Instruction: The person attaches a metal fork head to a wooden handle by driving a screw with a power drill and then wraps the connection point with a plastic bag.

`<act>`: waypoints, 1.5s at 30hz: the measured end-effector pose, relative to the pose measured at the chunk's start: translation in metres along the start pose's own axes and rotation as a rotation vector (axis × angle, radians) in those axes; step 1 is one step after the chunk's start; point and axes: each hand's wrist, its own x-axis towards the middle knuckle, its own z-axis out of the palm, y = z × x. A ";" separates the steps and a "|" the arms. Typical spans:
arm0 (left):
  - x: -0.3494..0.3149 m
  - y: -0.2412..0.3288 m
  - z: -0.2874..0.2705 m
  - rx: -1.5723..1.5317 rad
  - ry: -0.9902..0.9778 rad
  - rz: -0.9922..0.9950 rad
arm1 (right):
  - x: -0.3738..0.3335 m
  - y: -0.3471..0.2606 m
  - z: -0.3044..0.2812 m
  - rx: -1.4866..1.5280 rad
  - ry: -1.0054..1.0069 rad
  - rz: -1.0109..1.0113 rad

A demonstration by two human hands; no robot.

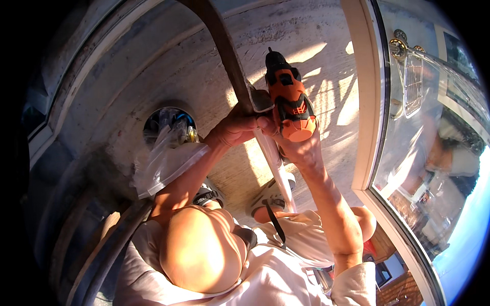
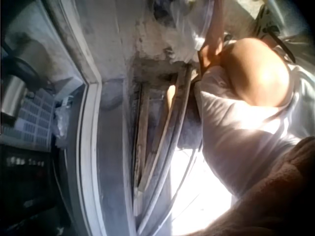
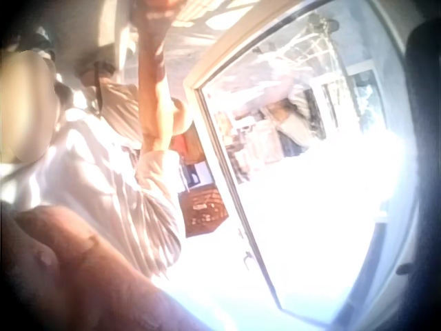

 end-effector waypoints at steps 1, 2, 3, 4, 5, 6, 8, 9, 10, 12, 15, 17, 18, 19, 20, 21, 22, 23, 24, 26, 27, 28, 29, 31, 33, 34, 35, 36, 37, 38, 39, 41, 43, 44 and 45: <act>-0.002 0.001 -0.002 0.023 0.007 0.007 | 0.001 -0.003 0.002 0.076 -0.016 0.043; -0.004 0.002 -0.003 0.027 0.002 0.002 | 0.003 -0.005 0.003 0.103 -0.024 0.044; -0.003 0.004 0.000 0.025 -0.005 -0.008 | 0.002 -0.004 0.004 0.127 -0.024 0.050; -0.003 0.005 0.002 0.023 -0.013 -0.020 | 0.002 -0.004 0.004 0.151 -0.024 0.057; -0.003 0.004 0.003 0.026 0.000 -0.015 | 0.002 -0.004 0.004 0.141 -0.032 0.055; -0.003 0.004 0.004 0.031 0.009 -0.012 | 0.002 -0.005 0.004 0.131 -0.036 0.050; -0.003 0.006 0.004 0.020 0.006 -0.007 | 0.003 -0.008 0.005 0.148 -0.036 0.053; -0.002 0.006 0.003 -0.005 -0.011 -0.007 | 0.003 -0.010 0.005 0.168 -0.028 0.063; -0.001 0.005 0.003 -0.029 -0.027 -0.008 | 0.004 -0.010 0.004 0.183 -0.027 0.069; 0.001 0.003 0.003 -0.094 -0.061 0.010 | 0.005 -0.009 0.003 0.214 -0.036 0.077; 0.002 0.003 0.004 -0.110 -0.103 0.023 | 0.006 -0.009 0.000 0.186 -0.073 0.036; 0.001 0.004 0.003 -0.088 -0.102 0.023 | 0.006 -0.009 0.001 0.187 -0.084 0.027; 0.001 0.004 0.004 -0.076 -0.092 0.021 | 0.006 -0.009 0.002 0.204 -0.078 0.039; 0.001 0.005 0.004 -0.064 -0.082 0.019 | 0.005 -0.010 0.003 0.221 -0.073 0.051; 0.002 0.005 0.005 -0.065 -0.083 0.016 | 0.005 -0.010 0.002 0.206 -0.073 0.053; 0.002 0.007 0.007 -0.065 -0.081 0.013 | 0.004 -0.010 0.002 0.192 -0.074 0.057; 0.002 0.008 0.008 -0.065 -0.079 0.011 | 0.004 -0.009 0.002 0.179 -0.075 0.061; 0.002 0.008 0.009 -0.067 -0.067 0.007 | 0.004 -0.007 0.001 0.182 -0.077 0.068; 0.003 0.008 0.009 -0.068 -0.056 0.005 | 0.004 -0.006 0.000 0.184 -0.079 0.074; 0.004 0.009 0.009 -0.064 -0.054 0.000 | 0.004 -0.006 0.001 0.196 -0.064 0.068; 0.004 0.008 0.007 -0.060 -0.062 -0.004 | 0.004 -0.005 0.002 0.206 -0.047 0.057; 0.005 0.007 0.004 -0.056 -0.070 -0.007 | 0.004 -0.005 0.003 0.217 -0.029 0.045; 0.006 0.006 0.002 -0.061 -0.085 -0.006 | 0.004 -0.005 0.003 0.204 -0.033 0.048; 0.007 0.005 0.000 -0.073 -0.111 -0.003 | 0.004 -0.006 0.002 0.180 -0.044 0.055; 0.006 0.006 0.001 -0.098 -0.069 -0.041 | 0.002 -0.008 0.003 0.222 -0.021 0.079; 0.006 0.007 0.002 -0.112 -0.049 -0.060 | 0.002 -0.008 0.003 0.241 -0.008 0.092; 0.008 0.004 0.000 -0.132 -0.067 -0.045 | 0.002 -0.008 0.001 0.228 -0.014 0.093; 0.009 0.003 0.000 -0.141 -0.077 -0.022 | 0.003 -0.009 0.002 0.222 -0.033 0.089; 0.009 0.004 -0.001 -0.150 -0.086 0.002 | 0.004 -0.011 0.003 0.217 -0.052 0.084; 0.007 0.005 -0.002 -0.133 -0.081 0.011 | 0.005 -0.015 0.006 0.240 -0.065 0.066; 0.009 0.006 0.001 -0.124 -0.085 0.013 | 0.007 -0.019 0.008 0.255 -0.068 0.049; 0.010 0.007 0.002 -0.114 -0.087 0.015 | 0.007 -0.020 0.008 0.262 -0.073 0.041; 0.016 -0.002 -0.002 -0.135 -0.102 -0.004 | 0.004 -0.011 0.002 0.228 -0.051 0.066; 0.020 -0.006 -0.004 -0.147 -0.115 -0.019 | 0.004 -0.009 -0.001 0.216 -0.045 0.065; 0.018 -0.002 -0.005 -0.140 -0.114 -0.021 | 0.006 -0.014 0.002 0.218 -0.058 0.055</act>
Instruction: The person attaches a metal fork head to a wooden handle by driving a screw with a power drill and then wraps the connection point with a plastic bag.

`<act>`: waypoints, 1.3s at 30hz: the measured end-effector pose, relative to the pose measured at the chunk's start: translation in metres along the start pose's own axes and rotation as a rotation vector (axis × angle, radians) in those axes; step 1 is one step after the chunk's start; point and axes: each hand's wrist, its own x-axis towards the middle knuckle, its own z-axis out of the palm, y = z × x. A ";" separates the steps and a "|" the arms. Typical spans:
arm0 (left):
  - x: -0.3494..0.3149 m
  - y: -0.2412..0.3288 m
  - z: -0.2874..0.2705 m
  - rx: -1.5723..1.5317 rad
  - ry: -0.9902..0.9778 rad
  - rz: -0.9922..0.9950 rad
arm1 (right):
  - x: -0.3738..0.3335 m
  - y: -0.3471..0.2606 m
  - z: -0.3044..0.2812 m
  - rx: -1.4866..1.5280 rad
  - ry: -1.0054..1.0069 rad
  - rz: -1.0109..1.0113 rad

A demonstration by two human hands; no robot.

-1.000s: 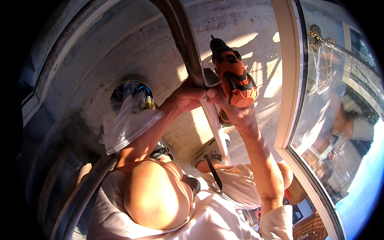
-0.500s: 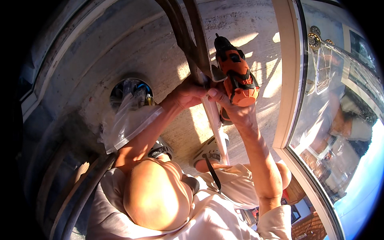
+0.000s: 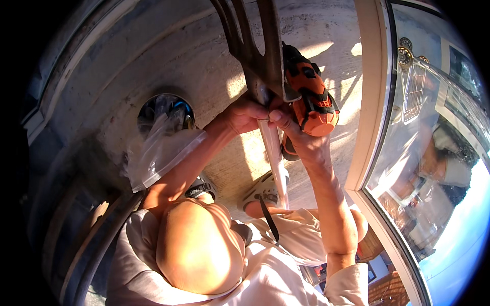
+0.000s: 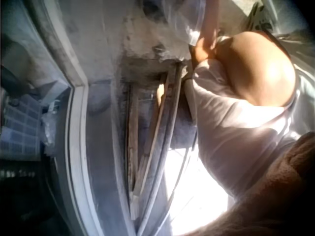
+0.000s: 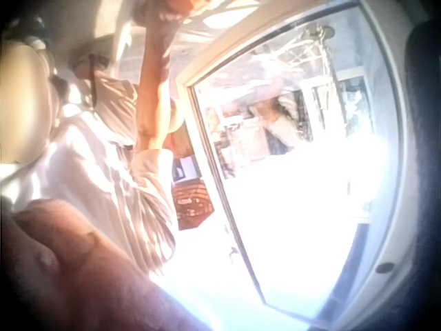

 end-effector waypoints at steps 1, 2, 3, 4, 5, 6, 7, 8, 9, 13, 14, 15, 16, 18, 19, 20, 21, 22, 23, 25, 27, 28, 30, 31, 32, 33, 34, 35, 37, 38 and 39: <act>-0.002 0.003 0.000 0.005 0.000 -0.004 | 0.001 -0.003 0.003 0.001 -0.013 -0.008; -0.004 0.005 0.001 0.012 0.008 0.003 | 0.001 -0.004 0.006 0.013 -0.010 -0.008; -0.004 0.005 0.002 0.011 0.010 0.007 | 0.001 -0.003 0.006 0.017 0.001 -0.006; -0.003 0.005 0.002 0.010 0.011 0.011 | 0.001 -0.002 0.006 0.021 0.011 -0.005; -0.003 0.005 0.002 0.002 0.018 0.010 | 0.001 -0.003 0.006 0.023 0.009 -0.004; -0.003 0.005 0.002 -0.006 0.026 0.008 | 0.002 -0.003 0.005 0.026 0.008 -0.002; -0.004 0.004 0.001 -0.014 0.034 0.007 | 0.002 -0.003 0.005 0.029 0.006 -0.001; -0.003 0.004 0.001 -0.004 0.039 0.012 | 0.002 -0.003 0.005 0.027 0.011 -0.011; -0.003 0.002 0.001 0.004 0.042 0.017 | 0.002 -0.002 0.005 0.024 0.017 -0.020; -0.002 0.004 0.004 0.022 0.048 0.011 | 0.002 0.000 0.002 0.005 0.025 -0.016; -0.001 0.002 0.002 0.001 0.038 0.011 | 0.002 -0.001 0.001 0.006 0.026 -0.012; 0.000 0.001 -0.001 -0.020 0.028 0.013 | 0.002 -0.002 0.002 0.018 0.027 -0.007; 0.001 -0.001 -0.004 -0.040 0.018 0.015 | 0.002 -0.003 0.003 0.030 0.028 -0.002; 0.000 -0.003 -0.006 -0.046 0.022 0.022 | 0.002 -0.003 0.004 0.056 0.029 0.007; 0.000 -0.002 -0.006 -0.048 0.025 0.027 | 0.002 -0.004 0.006 0.064 0.027 0.009; -0.001 -0.001 -0.006 -0.044 0.029 0.028 | 0.003 -0.005 0.007 0.073 0.023 0.010; -0.002 0.000 -0.005 -0.040 0.034 0.031 | 0.003 -0.006 0.008 0.075 0.016 0.008; -0.003 0.002 -0.005 -0.035 0.039 0.034 | 0.003 -0.007 0.010 0.078 0.008 0.006; 0.005 -0.008 -0.009 -0.058 0.027 0.015 | 0.002 -0.001 0.000 0.025 0.036 -0.019; 0.007 -0.008 -0.007 -0.058 0.033 0.019 | 0.003 0.001 -0.006 -0.021 0.033 -0.056; 0.009 -0.007 -0.005 -0.049 0.008 0.030 | 0.001 0.001 -0.007 -0.005 0.027 -0.044; 0.008 -0.004 -0.003 -0.040 -0.004 0.041 | 0.000 -0.002 -0.005 0.019 0.019 -0.028; 0.008 -0.001 -0.003 -0.069 -0.029 0.031 | -0.003 -0.017 -0.001 -0.029 0.068 0.007; 0.007 -0.001 -0.004 -0.090 -0.039 0.026 | -0.007 -0.022 0.001 -0.055 0.094 0.030; 0.007 0.000 -0.004 -0.066 -0.038 0.031 | -0.014 -0.022 -0.006 -0.104 0.111 0.101; 0.005 0.002 -0.002 -0.035 -0.042 0.042 | -0.026 -0.025 -0.019 -0.155 0.122 0.163; 0.004 -0.001 -0.005 -0.013 -0.048 0.041 | -0.040 -0.026 -0.032 -0.206 0.148 0.231; 0.005 -0.004 -0.009 0.002 -0.055 0.020 | -0.052 -0.033 -0.039 -0.224 0.152 0.279; 0.008 -0.003 -0.001 0.015 0.001 0.004 | -0.077 -0.062 -0.049 -0.227 0.173 0.314; 0.002 -0.001 -0.001 0.034 0.051 0.001 | -0.086 -0.065 -0.053 -0.217 0.161 0.331; 0.006 0.004 0.004 0.047 -0.006 -0.001 | -0.097 -0.083 -0.055 -0.234 0.174 0.343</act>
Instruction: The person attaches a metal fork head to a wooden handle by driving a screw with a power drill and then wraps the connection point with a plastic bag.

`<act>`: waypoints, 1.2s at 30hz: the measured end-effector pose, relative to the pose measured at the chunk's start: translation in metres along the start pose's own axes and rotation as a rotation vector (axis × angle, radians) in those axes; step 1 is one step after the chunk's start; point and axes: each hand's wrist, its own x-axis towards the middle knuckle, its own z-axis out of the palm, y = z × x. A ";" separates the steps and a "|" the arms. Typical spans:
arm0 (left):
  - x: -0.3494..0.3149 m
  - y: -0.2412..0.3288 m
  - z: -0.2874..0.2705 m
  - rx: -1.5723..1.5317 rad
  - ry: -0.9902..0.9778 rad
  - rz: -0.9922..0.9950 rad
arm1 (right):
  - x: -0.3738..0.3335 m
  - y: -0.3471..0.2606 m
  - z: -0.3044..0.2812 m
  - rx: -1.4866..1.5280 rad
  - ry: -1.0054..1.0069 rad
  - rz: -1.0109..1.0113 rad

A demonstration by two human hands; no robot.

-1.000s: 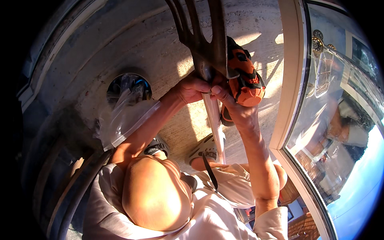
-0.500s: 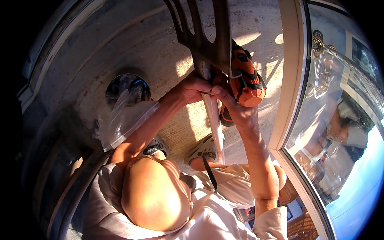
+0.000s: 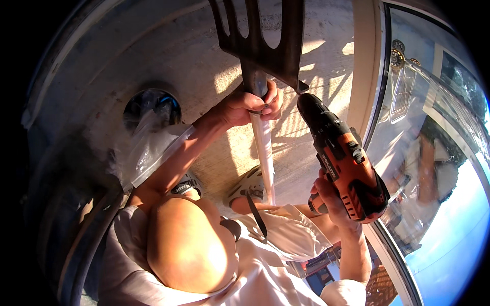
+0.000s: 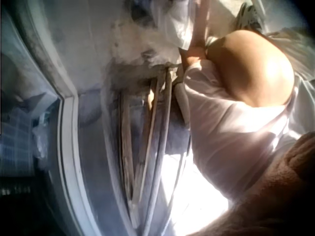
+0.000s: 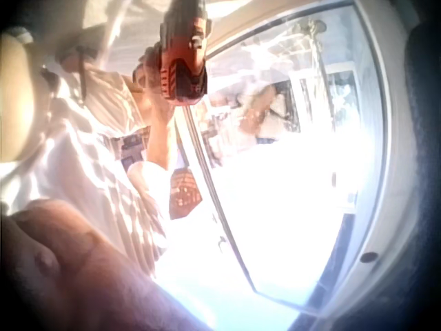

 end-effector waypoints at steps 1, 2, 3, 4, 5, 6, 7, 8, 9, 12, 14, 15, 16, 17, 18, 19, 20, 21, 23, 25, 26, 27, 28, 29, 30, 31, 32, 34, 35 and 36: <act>0.002 -0.001 0.000 -0.029 0.004 -0.004 | -0.009 -0.008 -0.004 -0.026 0.007 0.015; 0.004 -0.003 0.000 -0.058 0.007 -0.010 | -0.017 -0.012 -0.007 -0.032 0.002 0.028; 0.002 -0.002 0.000 -0.080 0.021 -0.006 | -0.021 -0.014 -0.009 -0.036 -0.020 0.038; 0.000 0.000 0.000 -0.066 0.028 -0.010 | -0.025 -0.015 -0.011 -0.041 -0.040 0.049; -0.002 0.000 0.000 -0.060 0.046 -0.006 | -0.027 -0.013 -0.014 -0.076 -0.060 0.027; -0.004 0.001 0.000 -0.054 0.064 -0.003 | -0.029 -0.010 -0.018 -0.110 -0.080 0.005; -0.006 0.002 0.001 -0.048 0.082 0.001 | -0.030 -0.008 -0.020 -0.144 -0.100 -0.017; 0.000 -0.004 -0.001 -0.066 0.072 -0.015 | -0.030 -0.008 -0.021 -0.172 -0.078 -0.008; 0.000 -0.003 0.000 -0.065 0.073 -0.017 | -0.032 -0.011 -0.022 -0.212 -0.089 0.003; -0.001 -0.002 0.000 -0.080 0.075 -0.009 | -0.036 -0.020 -0.022 -0.194 -0.084 -0.008; -0.001 -0.002 -0.001 -0.082 0.071 0.000 | -0.039 -0.022 -0.019 -0.369 -0.066 -0.073; -0.001 -0.002 -0.002 -0.078 0.065 0.001 | -0.040 -0.022 -0.020 -0.415 -0.056 -0.080; 0.000 -0.002 -0.002 -0.074 0.060 0.003 | -0.041 -0.022 -0.020 -0.460 -0.046 -0.087; 0.000 -0.003 -0.002 -0.076 0.065 0.002 | -0.040 -0.020 -0.022 -0.462 -0.038 -0.071; 0.000 -0.003 -0.002 -0.077 0.073 0.003 | -0.040 -0.018 -0.023 -0.471 -0.041 -0.058; 0.000 -0.003 -0.001 -0.078 0.081 0.004 | -0.039 -0.016 -0.025 -0.479 -0.045 -0.045; 0.000 -0.003 -0.001 -0.083 0.082 0.003 | -0.039 -0.014 -0.026 -0.495 -0.059 -0.034; -0.001 -0.003 -0.001 -0.087 0.083 0.002 | -0.038 -0.013 -0.025 -0.485 -0.070 -0.032; -0.003 -0.003 -0.002 -0.084 0.085 0.010 | -0.034 -0.015 -0.022 -0.440 -0.091 -0.037; 0.001 -0.005 -0.001 -0.084 0.057 0.020 | -0.035 -0.023 -0.017 -0.380 -0.079 -0.033; 0.004 -0.006 -0.001 -0.095 0.052 0.008 | -0.037 -0.028 -0.014 -0.349 -0.072 -0.025; 0.001 -0.005 -0.001 -0.098 0.063 0.000 | -0.035 -0.029 -0.013 -0.311 -0.082 -0.016; 0.000 -0.004 0.000 -0.102 0.073 -0.008 | -0.034 -0.029 -0.013 -0.290 -0.090 0.005; -0.001 -0.003 -0.001 -0.093 0.079 -0.008 | -0.034 -0.028 -0.013 -0.269 -0.097 0.026; -0.001 -0.003 -0.002 -0.083 0.085 -0.008 | -0.033 -0.027 -0.014 -0.248 -0.103 0.047; -0.002 -0.003 -0.002 -0.073 0.091 -0.009 | -0.032 -0.026 -0.015 -0.262 -0.114 0.011; -0.003 -0.002 -0.002 -0.072 0.092 -0.009 | -0.031 -0.026 -0.015 -0.281 -0.124 -0.023; -0.002 -0.001 -0.001 -0.067 0.088 -0.013 | -0.032 -0.023 -0.023 -0.360 -0.146 -0.075; -0.002 -0.001 -0.001 -0.063 0.084 -0.013 | -0.032 -0.022 -0.027 -0.388 -0.151 -0.093; -0.002 -0.001 -0.001 -0.058 0.080 -0.013 | -0.033 -0.023 -0.030 -0.418 -0.158 -0.102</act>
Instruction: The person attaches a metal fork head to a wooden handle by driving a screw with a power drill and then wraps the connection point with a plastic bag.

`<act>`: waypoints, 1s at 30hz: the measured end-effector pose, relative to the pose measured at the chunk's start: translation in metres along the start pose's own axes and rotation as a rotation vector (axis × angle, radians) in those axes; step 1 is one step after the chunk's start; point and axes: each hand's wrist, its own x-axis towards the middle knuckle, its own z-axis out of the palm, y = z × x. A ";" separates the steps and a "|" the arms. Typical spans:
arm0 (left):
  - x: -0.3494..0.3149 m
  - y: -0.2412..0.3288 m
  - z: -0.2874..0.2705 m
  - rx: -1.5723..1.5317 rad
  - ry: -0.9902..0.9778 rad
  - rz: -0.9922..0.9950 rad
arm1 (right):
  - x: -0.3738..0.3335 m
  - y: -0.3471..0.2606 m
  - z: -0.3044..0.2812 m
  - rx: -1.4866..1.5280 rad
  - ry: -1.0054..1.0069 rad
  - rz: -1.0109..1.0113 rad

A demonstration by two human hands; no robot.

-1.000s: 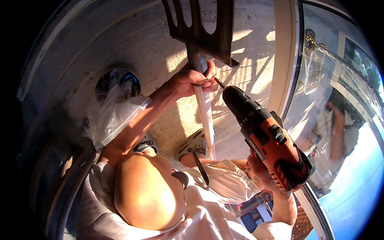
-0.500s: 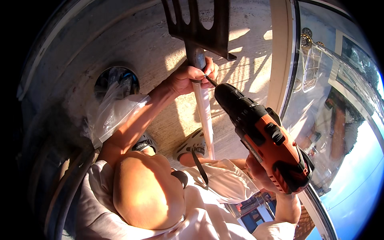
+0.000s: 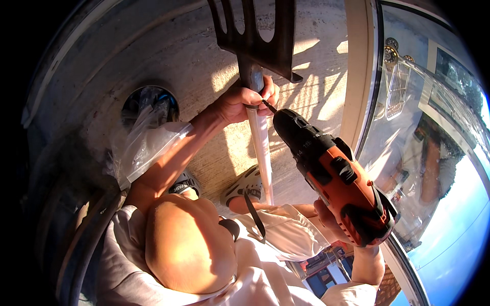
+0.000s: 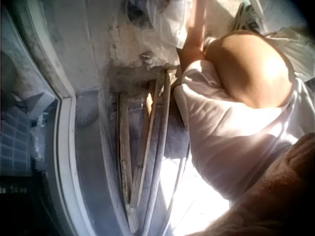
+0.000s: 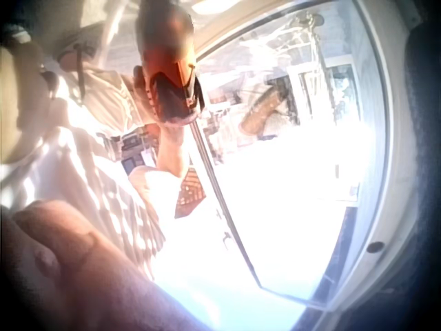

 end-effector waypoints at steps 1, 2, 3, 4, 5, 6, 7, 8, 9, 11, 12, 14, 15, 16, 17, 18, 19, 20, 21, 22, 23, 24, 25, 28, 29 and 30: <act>0.000 0.000 0.000 0.005 -0.003 0.000 | -0.001 0.000 -0.002 -0.028 -0.010 -0.003; 0.000 -0.001 -0.001 0.000 0.000 0.002 | -0.002 0.000 -0.003 -0.056 -0.020 -0.005; 0.000 -0.001 0.000 -0.005 0.004 0.003 | -0.002 0.001 -0.005 -0.081 -0.031 -0.007; 0.000 -0.002 0.000 -0.009 0.008 0.005 | -0.003 0.002 -0.009 -0.110 -0.044 -0.005; 0.000 -0.002 0.000 0.001 0.013 0.008 | -0.003 0.003 -0.011 -0.137 -0.053 -0.009; 0.000 -0.002 0.000 0.011 0.018 0.010 | -0.003 0.004 -0.014 -0.166 -0.061 -0.012; 0.000 -0.001 0.001 0.022 0.022 0.012 | -0.004 0.005 -0.015 -0.199 -0.069 -0.016; 0.000 -0.001 0.001 0.021 0.017 0.013 | -0.005 0.006 -0.017 -0.237 -0.072 -0.026; 0.001 -0.001 0.001 0.020 0.013 0.014 | -0.006 0.007 -0.019 -0.277 -0.076 -0.036; 0.002 -0.001 0.001 0.017 0.009 0.019 | -0.009 0.009 -0.024 -0.393 -0.090 -0.066; 0.002 -0.001 0.001 0.014 0.010 0.023 | -0.010 0.009 -0.026 -0.478 -0.103 -0.084; 0.002 -0.002 0.000 0.034 -0.011 0.043 | -0.012 0.010 -0.031 -0.683 -0.136 -0.128; 0.002 -0.002 0.000 0.056 -0.032 0.058 | -0.012 0.012 -0.031 -0.735 -0.146 -0.146; 0.002 -0.002 0.000 0.079 -0.052 0.073 | -0.013 0.013 -0.034 -0.723 -0.152 -0.140; 0.002 -0.004 0.001 0.100 -0.037 0.106 | -0.014 0.015 -0.033 -0.699 -0.168 -0.128; 0.004 -0.007 0.003 0.120 -0.024 0.135 | -0.014 0.019 -0.032 -0.580 -0.166 -0.104; 0.004 -0.008 0.004 0.140 -0.012 0.165 | -0.014 0.023 -0.031 -0.461 -0.162 -0.083; 0.005 -0.008 0.005 0.126 -0.010 0.158 | -0.014 0.029 -0.029 -0.316 -0.168 -0.042; 0.005 -0.009 0.004 0.110 -0.007 0.150 | -0.011 0.025 -0.027 -0.252 -0.200 0.037; 0.004 -0.008 0.004 0.097 -0.001 0.145 | -0.005 0.019 -0.023 -0.190 -0.231 0.115; 0.003 -0.008 0.004 0.123 0.035 0.156 | 0.003 0.001 -0.020 -0.209 -0.288 0.230; 0.002 -0.008 0.007 0.145 0.065 0.169 | 0.004 -0.003 -0.020 -0.095 -0.302 0.279; 0.002 -0.008 0.009 0.167 0.096 0.181 | 0.005 -0.007 -0.019 0.018 -0.312 0.331; 0.007 -0.008 0.009 0.135 0.103 0.170 | -0.002 0.004 -0.022 0.563 -0.253 0.254; 0.008 -0.009 0.009 0.120 0.115 0.160 | 0.001 0.000 -0.018 0.609 -0.261 0.221; 0.007 -0.009 0.010 0.108 0.133 0.152 | 0.002 -0.001 -0.015 0.589 -0.266 0.202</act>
